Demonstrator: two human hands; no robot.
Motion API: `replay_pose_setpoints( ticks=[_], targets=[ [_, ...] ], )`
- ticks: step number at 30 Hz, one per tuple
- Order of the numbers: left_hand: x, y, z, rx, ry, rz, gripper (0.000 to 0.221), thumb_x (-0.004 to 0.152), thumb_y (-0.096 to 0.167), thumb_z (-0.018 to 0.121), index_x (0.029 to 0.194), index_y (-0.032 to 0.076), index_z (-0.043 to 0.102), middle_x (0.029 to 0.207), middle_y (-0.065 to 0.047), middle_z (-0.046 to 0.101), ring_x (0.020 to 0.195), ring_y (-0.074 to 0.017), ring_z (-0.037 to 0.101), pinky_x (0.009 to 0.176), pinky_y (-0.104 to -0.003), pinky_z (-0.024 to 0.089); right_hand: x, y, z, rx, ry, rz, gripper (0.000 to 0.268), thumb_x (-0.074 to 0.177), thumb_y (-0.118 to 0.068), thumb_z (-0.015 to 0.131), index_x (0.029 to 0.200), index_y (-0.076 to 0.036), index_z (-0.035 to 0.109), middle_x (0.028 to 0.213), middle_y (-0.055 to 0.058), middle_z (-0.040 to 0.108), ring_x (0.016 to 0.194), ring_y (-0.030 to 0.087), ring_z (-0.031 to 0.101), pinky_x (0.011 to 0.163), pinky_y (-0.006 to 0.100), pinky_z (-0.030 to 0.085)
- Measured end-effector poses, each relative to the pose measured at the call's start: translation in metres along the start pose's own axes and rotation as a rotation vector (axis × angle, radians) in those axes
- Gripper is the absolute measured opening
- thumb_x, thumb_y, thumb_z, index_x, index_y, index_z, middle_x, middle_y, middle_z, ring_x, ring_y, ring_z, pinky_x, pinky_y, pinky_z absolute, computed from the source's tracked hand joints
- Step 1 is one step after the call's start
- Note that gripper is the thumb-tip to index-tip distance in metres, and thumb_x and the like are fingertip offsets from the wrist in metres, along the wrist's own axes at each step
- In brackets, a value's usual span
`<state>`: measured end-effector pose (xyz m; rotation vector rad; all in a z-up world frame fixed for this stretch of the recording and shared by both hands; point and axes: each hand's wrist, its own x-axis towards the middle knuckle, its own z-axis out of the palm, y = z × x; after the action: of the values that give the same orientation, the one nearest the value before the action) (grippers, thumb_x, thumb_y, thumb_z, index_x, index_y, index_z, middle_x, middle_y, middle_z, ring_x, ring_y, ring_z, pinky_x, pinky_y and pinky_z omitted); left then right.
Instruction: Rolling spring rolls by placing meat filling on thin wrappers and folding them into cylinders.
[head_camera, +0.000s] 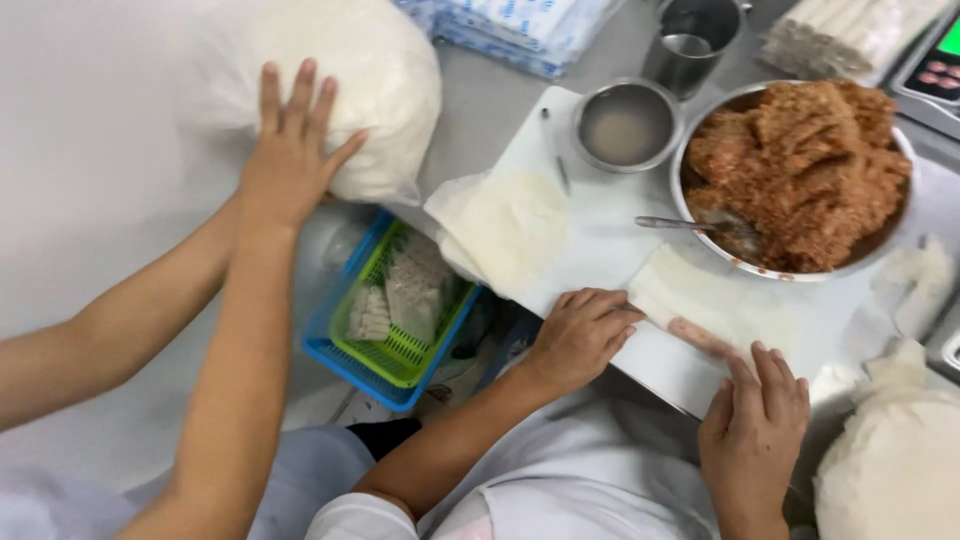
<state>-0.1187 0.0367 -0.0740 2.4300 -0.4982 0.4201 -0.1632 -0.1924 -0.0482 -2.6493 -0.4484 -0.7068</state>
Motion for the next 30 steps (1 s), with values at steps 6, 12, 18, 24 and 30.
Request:
replay_pose_setpoints(
  ticks=[6,12,18,24,30],
  targets=[
    [0.008,0.008,0.013,-0.035,0.041,-0.050,0.019,0.096,0.023,0.067,0.113,0.014,0.065,0.114,-0.007,0.068,0.103,-0.0311,0.061,0.092,-0.046,0.043,-0.027,0.024,-0.013,-0.295,-0.100,0.269,0.040,0.097,0.000,0.064,0.135,-0.009,0.072,0.104,0.020,0.058,0.085,0.041,0.059,0.080,0.054,0.048],
    [0.030,0.009,-0.006,0.272,0.129,0.197,0.022,0.101,0.006,0.063,0.118,0.018,0.072,0.092,-0.002,0.064,0.077,-0.0238,0.057,0.070,-0.038,0.042,-0.021,0.027,-0.005,-0.400,-0.082,0.312,0.022,0.105,-0.015,0.067,0.124,-0.016,0.077,0.078,0.005,0.061,0.056,0.028,0.055,0.048,0.041,0.044],
    [0.030,0.012,-0.017,0.246,0.078,0.252,0.022,0.093,-0.004,0.066,0.104,0.015,0.073,0.092,-0.003,0.064,0.080,-0.0230,0.058,0.069,-0.036,0.042,-0.010,0.009,-0.026,-0.290,0.025,0.274,0.009,0.104,-0.008,0.068,0.110,-0.011,0.074,0.083,0.003,0.067,0.063,0.024,0.060,0.049,0.037,0.045],
    [0.033,0.038,-0.026,0.212,0.044,0.294,0.025,0.095,0.000,0.063,0.116,0.010,0.073,0.109,-0.008,0.073,0.098,-0.0261,0.063,0.082,-0.039,0.045,-0.001,-0.005,-0.017,-0.130,0.071,0.175,0.009,0.100,0.000,0.066,0.108,-0.003,0.070,0.101,0.011,0.076,0.088,0.022,0.073,0.068,0.032,0.058],
    [0.032,0.049,-0.009,0.167,0.039,0.405,0.016,0.101,0.007,0.064,0.115,0.012,0.066,0.109,0.000,0.073,0.100,-0.0188,0.065,0.084,-0.036,0.043,0.000,-0.021,-0.001,0.014,0.086,0.141,0.016,0.099,0.004,0.059,0.110,-0.004,0.067,0.114,0.014,0.075,0.109,0.026,0.075,0.084,0.035,0.060]
  ],
)
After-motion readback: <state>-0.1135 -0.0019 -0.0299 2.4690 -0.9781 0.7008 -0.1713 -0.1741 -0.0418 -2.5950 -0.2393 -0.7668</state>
